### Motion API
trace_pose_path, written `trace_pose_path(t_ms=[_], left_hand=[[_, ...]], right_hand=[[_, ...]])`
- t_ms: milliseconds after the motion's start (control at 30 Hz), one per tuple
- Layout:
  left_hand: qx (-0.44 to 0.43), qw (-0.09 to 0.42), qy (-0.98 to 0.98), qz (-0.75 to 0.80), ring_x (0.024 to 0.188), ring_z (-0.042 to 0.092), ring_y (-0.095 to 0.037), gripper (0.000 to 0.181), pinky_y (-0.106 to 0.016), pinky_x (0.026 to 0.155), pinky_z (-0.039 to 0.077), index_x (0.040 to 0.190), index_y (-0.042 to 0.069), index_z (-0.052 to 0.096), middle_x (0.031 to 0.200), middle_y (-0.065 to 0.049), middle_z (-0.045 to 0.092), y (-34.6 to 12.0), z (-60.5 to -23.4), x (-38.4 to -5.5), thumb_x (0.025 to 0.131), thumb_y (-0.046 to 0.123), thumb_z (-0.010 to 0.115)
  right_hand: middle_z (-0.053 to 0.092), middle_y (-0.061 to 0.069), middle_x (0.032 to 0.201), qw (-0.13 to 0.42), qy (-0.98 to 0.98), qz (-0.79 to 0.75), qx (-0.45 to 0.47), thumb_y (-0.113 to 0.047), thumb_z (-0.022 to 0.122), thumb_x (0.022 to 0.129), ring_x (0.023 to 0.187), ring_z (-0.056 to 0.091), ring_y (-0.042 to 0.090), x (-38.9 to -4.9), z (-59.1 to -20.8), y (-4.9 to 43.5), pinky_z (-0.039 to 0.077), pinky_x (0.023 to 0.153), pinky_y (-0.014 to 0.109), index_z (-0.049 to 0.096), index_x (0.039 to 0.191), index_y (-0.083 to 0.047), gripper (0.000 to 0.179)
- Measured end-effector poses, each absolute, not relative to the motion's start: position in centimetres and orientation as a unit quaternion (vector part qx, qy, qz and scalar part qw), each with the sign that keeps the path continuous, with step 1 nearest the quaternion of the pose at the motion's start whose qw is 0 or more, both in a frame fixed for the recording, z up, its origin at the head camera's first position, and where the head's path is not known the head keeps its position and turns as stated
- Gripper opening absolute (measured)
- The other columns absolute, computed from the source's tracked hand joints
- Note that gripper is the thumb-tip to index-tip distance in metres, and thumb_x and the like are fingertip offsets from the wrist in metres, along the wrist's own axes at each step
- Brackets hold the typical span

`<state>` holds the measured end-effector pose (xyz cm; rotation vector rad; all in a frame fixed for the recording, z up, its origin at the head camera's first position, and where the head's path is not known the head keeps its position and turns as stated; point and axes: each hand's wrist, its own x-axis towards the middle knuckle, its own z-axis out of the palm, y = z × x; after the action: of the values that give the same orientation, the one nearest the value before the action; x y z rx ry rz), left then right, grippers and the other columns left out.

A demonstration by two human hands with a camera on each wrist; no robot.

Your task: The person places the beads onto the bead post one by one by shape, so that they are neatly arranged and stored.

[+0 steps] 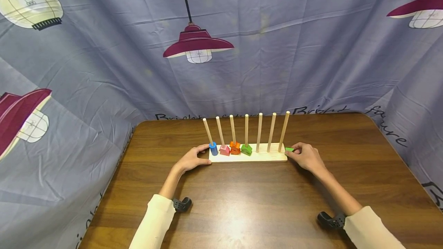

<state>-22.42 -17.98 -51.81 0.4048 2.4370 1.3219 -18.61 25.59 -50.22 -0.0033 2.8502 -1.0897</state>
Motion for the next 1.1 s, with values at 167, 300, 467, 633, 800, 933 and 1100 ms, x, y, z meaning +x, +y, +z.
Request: trace_pose_path(t_ms=[167,300,467,633,800,933,1100], left_hand=[[0.141,0.166,0.859,0.462,0.126,0.045,-0.031,0.072,-0.047,0.108,0.033,0.147,0.004,0.049,0.146,-0.014,0.049,-17.9,-51.9,-22.5,0.083,0.015,0.081],[0.140,0.165,0.861,0.460,0.126,0.045,-0.030,0.073,-0.046,0.109,0.033,0.148,0.005,0.049,0.146,-0.014,0.049,-17.8,-51.8,-22.5,0.083,0.015,0.081],[0.139,0.166,0.860,0.462,0.127,0.045,-0.030,0.073,-0.047,0.109,0.033,0.148,0.005,0.049,0.147,-0.013,0.048,-17.8,-51.8,-22.5,0.083,0.015,0.081],[0.141,0.167,0.859,0.462,0.127,0.045,-0.031,0.073,-0.048,0.109,0.033,0.148,0.005,0.049,0.146,-0.014,0.049,-17.7,-51.9,-22.5,0.083,0.016,0.081],[0.141,0.168,0.858,0.464,0.126,0.045,-0.030,0.073,-0.047,0.108,0.033,0.147,0.005,0.050,0.146,-0.014,0.049,-17.8,-51.9,-22.4,0.082,0.016,0.082],[0.142,0.167,0.857,0.466,0.125,0.045,-0.030,0.073,-0.047,0.108,0.033,0.147,0.005,0.050,0.146,-0.014,0.049,-17.8,-52.0,-22.4,0.082,0.015,0.082],[0.143,0.166,0.856,0.469,0.126,0.045,-0.031,0.072,-0.048,0.109,0.033,0.147,0.004,0.050,0.146,-0.015,0.049,-17.9,-51.9,-22.3,0.083,0.014,0.081]], right_hand=[[0.068,0.016,0.096,0.037,0.932,-0.361,0.003,-0.030,0.071,0.092,0.084,0.063,0.029,-18.6,-50.3,25.5,0.050,0.069,0.040,0.063,0.113,0.009,0.044],[0.067,0.017,0.097,0.017,0.930,-0.366,0.000,-0.026,0.072,0.091,0.087,0.064,0.032,-18.6,-50.4,25.3,0.051,0.072,0.043,0.063,0.111,0.008,0.040],[0.066,0.016,0.095,0.006,0.926,-0.377,0.006,-0.024,0.075,0.090,0.085,0.063,0.031,-18.6,-50.6,25.2,0.050,0.069,0.040,0.063,0.109,0.006,0.037],[0.067,0.013,0.095,0.006,0.917,-0.398,0.014,-0.020,0.076,0.089,0.084,0.063,0.026,-18.4,-50.4,25.4,0.049,0.069,0.036,0.063,0.117,0.007,0.041],[0.068,0.014,0.096,-0.016,0.913,-0.408,0.015,-0.018,0.075,0.090,0.086,0.065,0.027,-17.9,-49.1,25.9,0.049,0.067,0.034,0.066,0.119,0.004,0.038],[0.069,0.020,0.106,-0.047,0.903,-0.428,0.017,-0.021,0.075,0.090,0.096,0.067,0.033,-17.2,-47.1,26.1,0.048,0.068,0.030,0.065,0.118,0.000,0.036],[0.070,0.017,0.108,-0.095,0.875,-0.474,0.009,-0.023,0.076,0.090,0.094,0.068,0.011,-16.5,-44.3,25.7,0.050,0.068,0.017,0.063,0.117,-0.001,0.037]])
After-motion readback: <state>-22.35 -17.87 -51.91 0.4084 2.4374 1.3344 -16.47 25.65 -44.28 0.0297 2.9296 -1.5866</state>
